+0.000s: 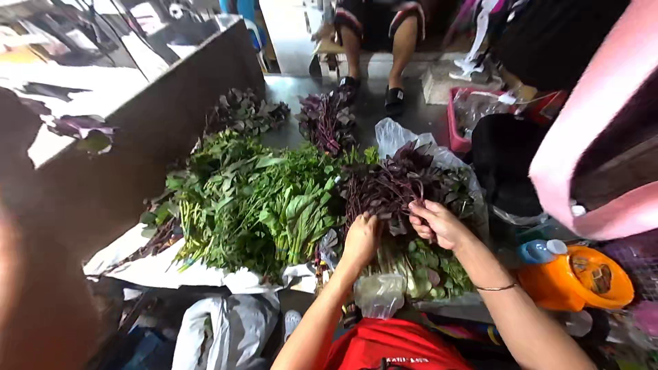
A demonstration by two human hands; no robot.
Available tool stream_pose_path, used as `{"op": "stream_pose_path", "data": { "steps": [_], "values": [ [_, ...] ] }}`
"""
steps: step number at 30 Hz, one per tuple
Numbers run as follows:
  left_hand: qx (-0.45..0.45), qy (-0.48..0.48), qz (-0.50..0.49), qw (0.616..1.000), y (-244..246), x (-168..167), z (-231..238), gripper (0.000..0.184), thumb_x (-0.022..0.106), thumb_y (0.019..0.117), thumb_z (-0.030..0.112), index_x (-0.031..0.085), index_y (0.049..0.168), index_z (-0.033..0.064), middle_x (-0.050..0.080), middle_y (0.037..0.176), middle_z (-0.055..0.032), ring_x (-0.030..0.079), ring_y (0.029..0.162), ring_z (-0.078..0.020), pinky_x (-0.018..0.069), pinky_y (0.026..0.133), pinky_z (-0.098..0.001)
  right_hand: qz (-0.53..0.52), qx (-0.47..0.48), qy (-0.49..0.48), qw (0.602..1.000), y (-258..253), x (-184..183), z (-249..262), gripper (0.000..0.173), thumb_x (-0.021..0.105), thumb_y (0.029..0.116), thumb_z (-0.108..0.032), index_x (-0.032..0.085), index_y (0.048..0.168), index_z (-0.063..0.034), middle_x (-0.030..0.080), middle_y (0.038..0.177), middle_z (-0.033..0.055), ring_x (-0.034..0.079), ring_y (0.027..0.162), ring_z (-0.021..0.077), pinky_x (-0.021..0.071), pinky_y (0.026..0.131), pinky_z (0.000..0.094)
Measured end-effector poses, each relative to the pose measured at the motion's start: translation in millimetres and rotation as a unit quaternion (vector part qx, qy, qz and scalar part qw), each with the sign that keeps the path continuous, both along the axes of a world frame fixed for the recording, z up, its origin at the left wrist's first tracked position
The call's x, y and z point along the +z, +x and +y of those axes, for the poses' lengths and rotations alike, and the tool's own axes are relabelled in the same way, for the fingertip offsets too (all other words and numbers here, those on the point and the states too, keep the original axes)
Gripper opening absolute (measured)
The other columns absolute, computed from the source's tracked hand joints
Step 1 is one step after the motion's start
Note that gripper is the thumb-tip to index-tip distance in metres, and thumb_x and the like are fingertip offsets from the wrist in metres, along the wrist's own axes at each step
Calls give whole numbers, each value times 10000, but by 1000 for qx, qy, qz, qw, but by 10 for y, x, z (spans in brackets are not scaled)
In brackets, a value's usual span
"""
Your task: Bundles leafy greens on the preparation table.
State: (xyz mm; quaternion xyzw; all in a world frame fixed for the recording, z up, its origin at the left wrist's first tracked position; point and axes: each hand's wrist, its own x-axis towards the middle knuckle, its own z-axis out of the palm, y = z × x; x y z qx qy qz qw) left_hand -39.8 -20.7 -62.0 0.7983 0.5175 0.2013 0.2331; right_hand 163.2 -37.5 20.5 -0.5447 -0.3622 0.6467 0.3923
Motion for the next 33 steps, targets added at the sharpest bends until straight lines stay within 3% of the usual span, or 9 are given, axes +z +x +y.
{"op": "stream_pose_path", "data": {
  "steps": [7,11,17,21,23,25,28,31,33],
  "values": [
    [-32,-80,37,996,-49,-81,126,326,566,1019,211,670,1261,19,601,1364,-209,540,1327,-346,417,1142,-466,19,12,193,981,459,924,223,212,382,1107,-186,539,974,-132,506,629,-59,418,439,-12,385,422,119],
    [19,-14,-155,988,-43,288,109,307,513,1050,187,683,1181,-32,678,1168,-207,660,1121,-310,507,1026,-456,4,12,174,985,412,955,264,201,376,1112,-167,551,1078,-75,486,636,-54,413,442,-8,381,423,118],
    [-47,-269,-461,844,340,767,121,386,462,1087,236,544,1339,-45,664,1194,-133,672,1038,-174,564,908,-366,57,32,146,987,181,734,177,208,365,1113,-163,546,1106,-61,500,654,-47,426,454,-1,395,431,128],
    [29,-276,-548,789,479,758,89,265,509,1071,122,562,1229,-83,679,919,-90,686,790,-142,600,759,-318,83,61,101,990,92,609,87,232,357,1119,-191,544,1121,-53,500,658,-50,429,450,-7,390,419,123],
    [30,-254,-450,856,354,708,103,292,505,1082,175,608,1208,-67,701,867,-74,695,745,-124,604,738,-300,78,84,98,989,113,598,55,219,368,1114,-191,548,1105,-66,504,655,-54,430,448,-10,390,418,121],
    [-70,-253,-222,939,45,735,66,381,477,1093,267,650,1225,-45,735,987,-123,725,868,-174,598,857,-368,67,107,96,987,134,585,21,183,395,1105,-182,545,1097,-76,511,663,-54,439,454,-5,397,425,125],
    [-252,-225,1,941,-327,1225,-121,325,563,1059,257,700,1157,-22,733,970,-156,722,860,-249,583,863,-476,36,152,87,984,149,542,-4,113,446,1092,-181,521,1086,-97,526,680,-58,460,476,2,410,448,137],
    [-261,90,-41,960,-333,1656,-203,273,711,955,278,730,1077,34,740,950,-85,715,889,-194,584,831,-413,13,218,69,973,95,479,-47,71,486,1075,-178,504,1029,-127,518,670,-69,463,487,2,413,459,143],
    [-327,252,-26,910,-139,1653,57,424,771,880,383,723,1181,88,732,1125,-65,665,1122,-227,534,969,-421,-19,271,66,960,69,512,-83,67,516,1058,-207,524,1037,-144,524,661,-69,462,479,-2,414,452,140]
  ]
}}
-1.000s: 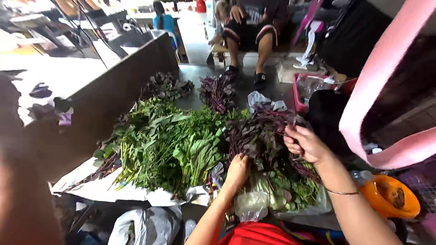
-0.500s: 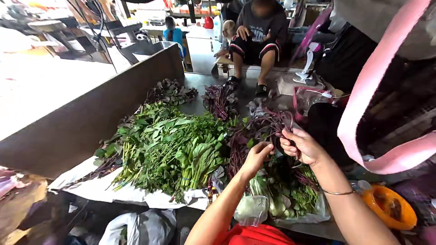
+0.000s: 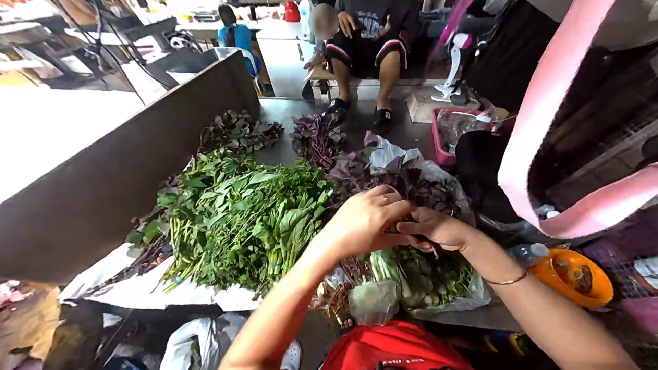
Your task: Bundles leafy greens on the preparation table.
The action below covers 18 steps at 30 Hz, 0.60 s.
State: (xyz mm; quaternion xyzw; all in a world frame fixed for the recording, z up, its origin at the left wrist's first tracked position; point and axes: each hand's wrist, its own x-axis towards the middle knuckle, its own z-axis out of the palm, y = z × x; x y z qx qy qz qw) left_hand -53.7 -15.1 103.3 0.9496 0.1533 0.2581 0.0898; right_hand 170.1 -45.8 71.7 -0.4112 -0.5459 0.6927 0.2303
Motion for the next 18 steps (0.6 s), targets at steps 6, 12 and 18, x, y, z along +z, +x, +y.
{"op": "stream_pose_path", "data": {
  "steps": [6,12,18],
  "values": [
    [-69,-219,226,947,305,-154,322,1013,926,733,286,386,1571,105,699,1152,-229,687,1027,-396,533,901,-612,-114,140,8,983,154,117,-11,106,594,1028,-161,562,1078,-73,560,686,-20,520,479,42,469,446,188],
    [-62,-320,150,933,219,-392,450,319,749,910,215,697,1102,-34,709,904,-142,672,815,-214,550,786,-453,-98,-5,174,980,573,77,-24,331,680,895,-58,620,1215,-3,696,915,6,654,709,42,570,661,215],
    [-30,-311,94,945,122,-316,583,355,791,870,254,696,1078,-17,705,929,-99,661,849,-145,552,811,-383,36,-212,287,933,543,-9,-76,163,680,896,7,730,1050,-13,757,952,-13,723,790,76,627,759,255]
  ]
}}
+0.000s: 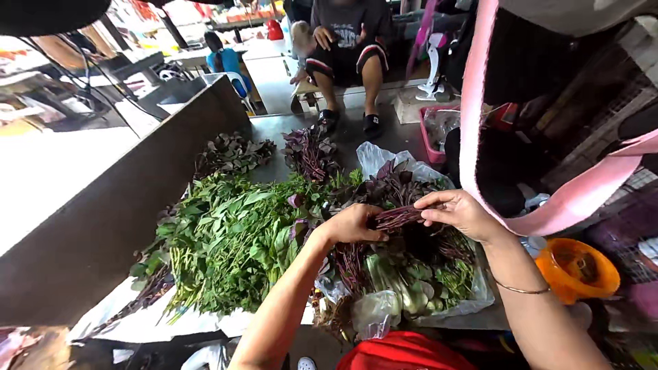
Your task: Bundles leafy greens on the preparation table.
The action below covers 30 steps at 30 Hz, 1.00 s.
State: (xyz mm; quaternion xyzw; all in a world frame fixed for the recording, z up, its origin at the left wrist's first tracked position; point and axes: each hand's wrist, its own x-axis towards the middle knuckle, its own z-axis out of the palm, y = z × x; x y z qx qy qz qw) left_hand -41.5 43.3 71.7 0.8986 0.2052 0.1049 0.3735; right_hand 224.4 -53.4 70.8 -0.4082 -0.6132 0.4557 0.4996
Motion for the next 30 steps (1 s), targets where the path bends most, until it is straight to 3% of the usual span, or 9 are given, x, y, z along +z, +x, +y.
{"op": "stream_pose_path", "data": {
  "steps": [3,5,9,12,15,19,23,27,30],
  "values": [
    [-7,48,26,998,-23,186,-13,676,869,794,306,624,1350,11,672,1261,-185,639,1181,-288,493,1040,-507,-14,-9,14,1000,-89,29,17,143,676,903,13,742,1030,-4,758,965,-5,721,792,65,625,763,241],
    [-9,52,20,998,-2,292,-40,802,869,781,380,558,1438,41,635,1344,-175,599,1261,-283,463,1089,-498,-35,-9,18,999,-112,70,48,132,685,904,-2,744,1022,4,759,968,5,719,798,60,622,765,236],
    [-11,6,-12,1000,83,266,-79,595,791,879,327,596,1323,-18,714,1125,-146,683,1044,-192,542,960,-412,-13,10,43,999,-123,148,144,117,688,894,6,749,992,-8,761,957,-4,722,794,70,626,764,246],
    [-33,-126,-80,988,61,161,5,350,666,971,204,607,1216,-40,731,970,-43,692,897,-74,572,877,-295,33,-2,80,996,-196,167,286,150,704,875,22,745,1014,-16,769,932,8,729,773,90,635,737,266],
    [-7,-178,-138,974,-11,226,143,316,569,1004,200,594,1218,-31,705,899,-7,676,809,-70,579,821,-293,92,-43,109,989,-375,220,534,306,685,900,22,678,1204,-13,759,993,49,734,813,131,642,711,309],
    [89,-125,-230,961,-114,545,312,265,489,1031,161,585,1214,-6,660,830,-14,651,752,-97,579,767,-313,134,-60,105,984,-638,524,732,466,567,1000,-12,499,1458,-62,724,1145,92,737,928,181,630,825,340],
    [218,-109,-345,906,-141,930,454,229,461,1065,167,582,1183,13,646,813,5,646,756,-94,574,757,-305,8,-86,180,980,-934,724,796,305,639,982,-60,612,1273,25,697,1156,109,684,966,117,571,870,286],
    [305,-178,-446,822,-58,1265,371,261,446,1101,216,574,1205,14,684,869,-60,681,781,-153,591,751,-338,-74,-113,287,948,-1083,840,952,253,705,954,-131,709,1172,-2,645,1322,145,675,1100,134,577,916,266],
    [289,-213,-496,791,13,1425,214,291,420,1111,237,597,1161,11,740,928,-109,727,847,-184,604,776,-349,-58,-129,292,946,-1105,952,984,185,667,963,-85,710,1122,-1,681,1123,103,679,940,77,588,832,236]
  ]
}}
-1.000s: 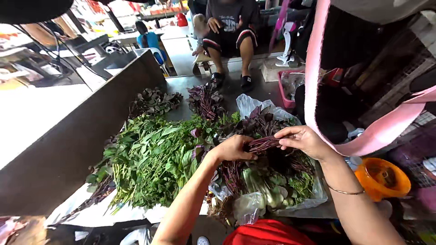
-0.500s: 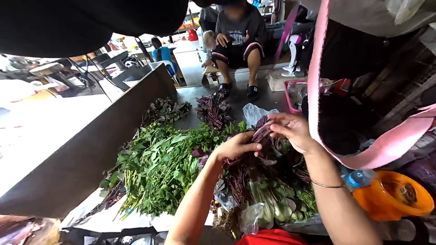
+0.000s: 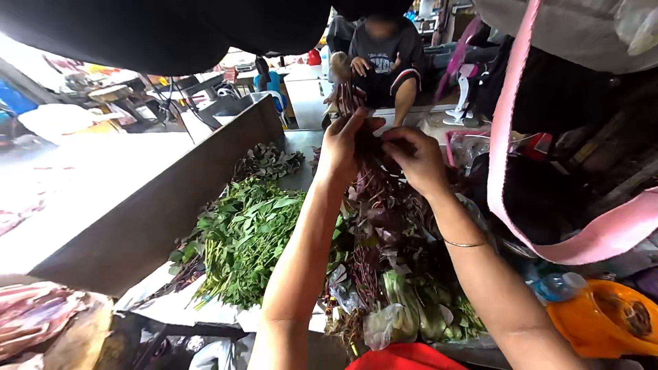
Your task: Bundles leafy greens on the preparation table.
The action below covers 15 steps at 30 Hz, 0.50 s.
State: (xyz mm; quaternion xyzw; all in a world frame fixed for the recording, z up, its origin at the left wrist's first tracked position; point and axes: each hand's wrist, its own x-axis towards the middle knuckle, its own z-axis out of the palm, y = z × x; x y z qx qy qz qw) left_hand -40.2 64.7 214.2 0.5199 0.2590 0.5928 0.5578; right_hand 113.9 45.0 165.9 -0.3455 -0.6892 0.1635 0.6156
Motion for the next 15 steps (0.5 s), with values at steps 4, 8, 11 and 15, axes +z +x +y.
{"op": "stream_pose_path", "data": {
  "steps": [4,8,11,15],
  "values": [
    [-11,-10,-35,999,77,-46,-86,343,367,1125,233,589,1216,-12,745,959,-129,743,906,-214,608,850,-374,56,83,-75,992,41,-25,45,106,654,962,-36,686,1061,-12,689,961,12,659,776,23,589,703,211],
    [7,29,34,999,102,-486,-84,245,416,1099,205,579,1148,28,604,769,-4,624,679,-113,578,685,-304,-53,5,-105,993,235,-181,-18,165,694,953,-89,732,1080,8,653,1222,148,657,1065,165,569,901,303],
    [8,68,140,988,110,-739,-292,261,438,1089,223,511,1255,36,597,797,-11,605,679,-99,557,670,-290,-62,-79,-53,993,328,-123,-216,198,666,985,-144,747,1103,-7,669,1136,138,665,918,124,571,794,257],
    [19,94,230,968,252,-927,-449,279,532,1060,181,488,1279,14,612,817,-51,618,679,-112,555,663,-289,-36,5,-166,985,233,-26,-440,252,661,1001,-167,681,1191,-4,667,853,54,539,596,46,466,541,203]
  ]
}}
